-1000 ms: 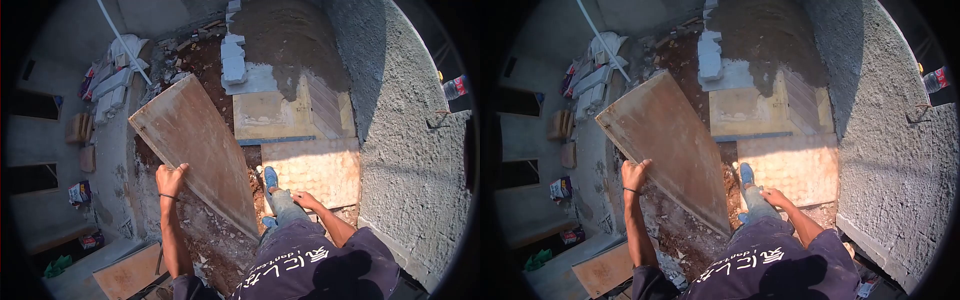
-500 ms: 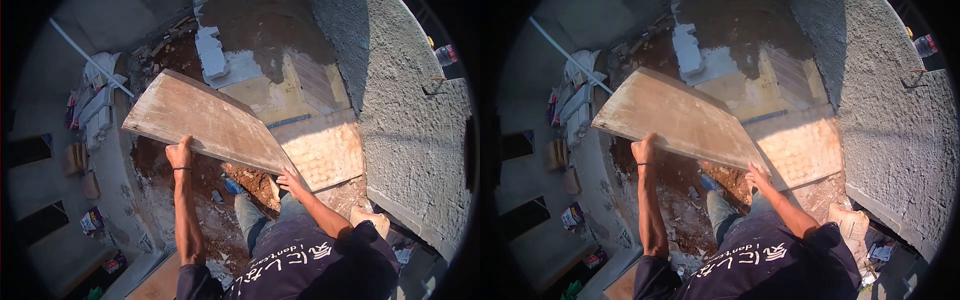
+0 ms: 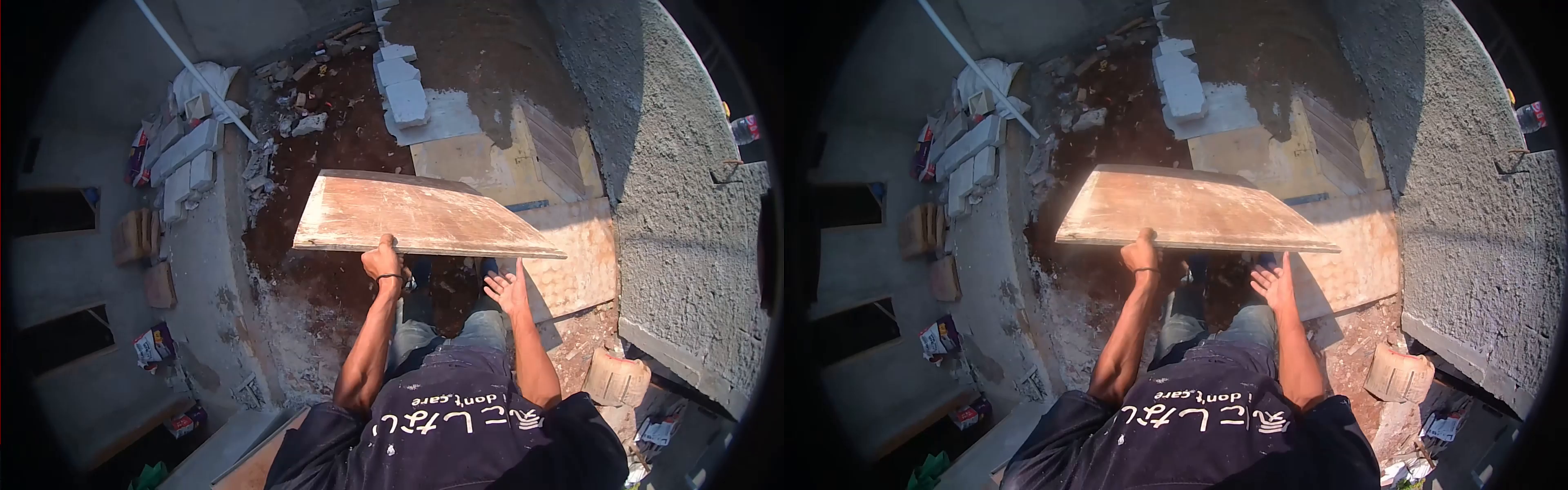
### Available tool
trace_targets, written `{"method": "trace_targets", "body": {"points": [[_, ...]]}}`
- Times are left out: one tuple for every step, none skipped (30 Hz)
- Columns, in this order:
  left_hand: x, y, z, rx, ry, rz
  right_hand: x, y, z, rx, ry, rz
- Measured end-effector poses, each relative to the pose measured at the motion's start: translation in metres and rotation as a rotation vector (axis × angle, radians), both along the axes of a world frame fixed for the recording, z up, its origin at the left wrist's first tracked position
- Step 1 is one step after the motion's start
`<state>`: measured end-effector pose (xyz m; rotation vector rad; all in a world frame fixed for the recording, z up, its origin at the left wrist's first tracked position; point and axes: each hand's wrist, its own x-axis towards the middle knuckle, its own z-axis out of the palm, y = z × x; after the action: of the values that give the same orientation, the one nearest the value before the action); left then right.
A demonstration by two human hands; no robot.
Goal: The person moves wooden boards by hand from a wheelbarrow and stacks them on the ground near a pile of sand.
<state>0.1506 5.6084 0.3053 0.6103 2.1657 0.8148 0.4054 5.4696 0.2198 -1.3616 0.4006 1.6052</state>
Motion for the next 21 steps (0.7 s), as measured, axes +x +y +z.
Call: {"method": "trace_targets", "body": {"points": [[-0.008, -0.004, 0.004, -0.028, -0.039, 0.05, -0.012, 0.011, -0.002, 0.001, 0.0, 0.049], [-0.018, -0.008, -0.003, -0.031, -0.074, 0.099, -0.022, 0.023, -0.005, 0.034, -0.043, 0.074], [-0.031, -0.014, -0.013, -0.039, -0.108, 0.14, -0.03, 0.03, -0.007, 0.063, -0.084, 0.09], [-0.047, -0.019, -0.019, -0.036, -0.108, 0.158, -0.038, 0.041, -0.004, 0.111, -0.083, 0.151], [-0.058, -0.019, -0.023, -0.044, -0.161, 0.225, -0.046, 0.054, -0.001, 0.126, -0.089, 0.149], [-0.065, -0.019, -0.027, -0.053, -0.217, 0.277, -0.054, 0.064, 0.005, 0.088, -0.155, 0.216], [-0.076, -0.019, -0.034, -0.003, -0.311, 0.351, -0.057, 0.073, 0.008, 0.047, -0.224, 0.275], [-0.089, -0.02, -0.04, 0.012, -0.405, 0.429, -0.058, 0.084, 0.001, 0.033, -0.287, 0.302], [-0.102, -0.02, -0.05, 0.026, -0.498, 0.511, -0.063, 0.095, 0.0, 0.045, -0.298, 0.287], [-0.114, -0.02, -0.06, 0.031, -0.512, 0.574, -0.074, 0.107, 0.001, 0.04, -0.456, 0.379], [-0.126, -0.021, -0.072, 0.035, -0.524, 0.64, -0.087, 0.118, 0.003, 0.031, -0.612, 0.472], [-0.141, -0.023, -0.087, 0.0, -0.533, 0.684, -0.102, 0.129, 0.014, -0.012, -0.633, 0.484], [-0.149, -0.023, -0.085, -0.033, -0.542, 0.728, -0.113, 0.136, 0.014, -0.002, -0.637, 0.478], [-0.154, -0.029, -0.082, -0.017, -0.582, 0.759, -0.123, 0.144, 0.015, -0.036, -0.659, 0.493], [-0.158, -0.03, -0.087, -0.01, -0.588, 0.756, -0.13, 0.151, 0.012, -0.074, -0.682, 0.509], [-0.162, -0.032, -0.092, -0.039, -0.628, 0.759, -0.136, 0.154, 0.011, -0.041, -0.701, 0.514], [-0.167, -0.035, -0.097, -0.071, -0.666, 0.761, -0.14, 0.156, 0.01, -0.043, -0.7, 0.51], [-0.165, -0.035, -0.098, -0.07, -0.645, 0.765, -0.144, 0.159, 0.011, -0.099, -0.844, 0.52], [-0.164, -0.034, -0.1, -0.07, -0.645, 0.757, -0.146, 0.162, 0.015, -0.157, -0.988, 0.528], [-0.163, -0.032, -0.101, -0.059, -0.679, 0.75, -0.144, 0.164, 0.014, -0.119, -0.925, 0.497], [-0.163, -0.028, -0.103, -0.049, -0.714, 0.74, -0.139, 0.167, 0.008, -0.121, -0.923, 0.484]]}}
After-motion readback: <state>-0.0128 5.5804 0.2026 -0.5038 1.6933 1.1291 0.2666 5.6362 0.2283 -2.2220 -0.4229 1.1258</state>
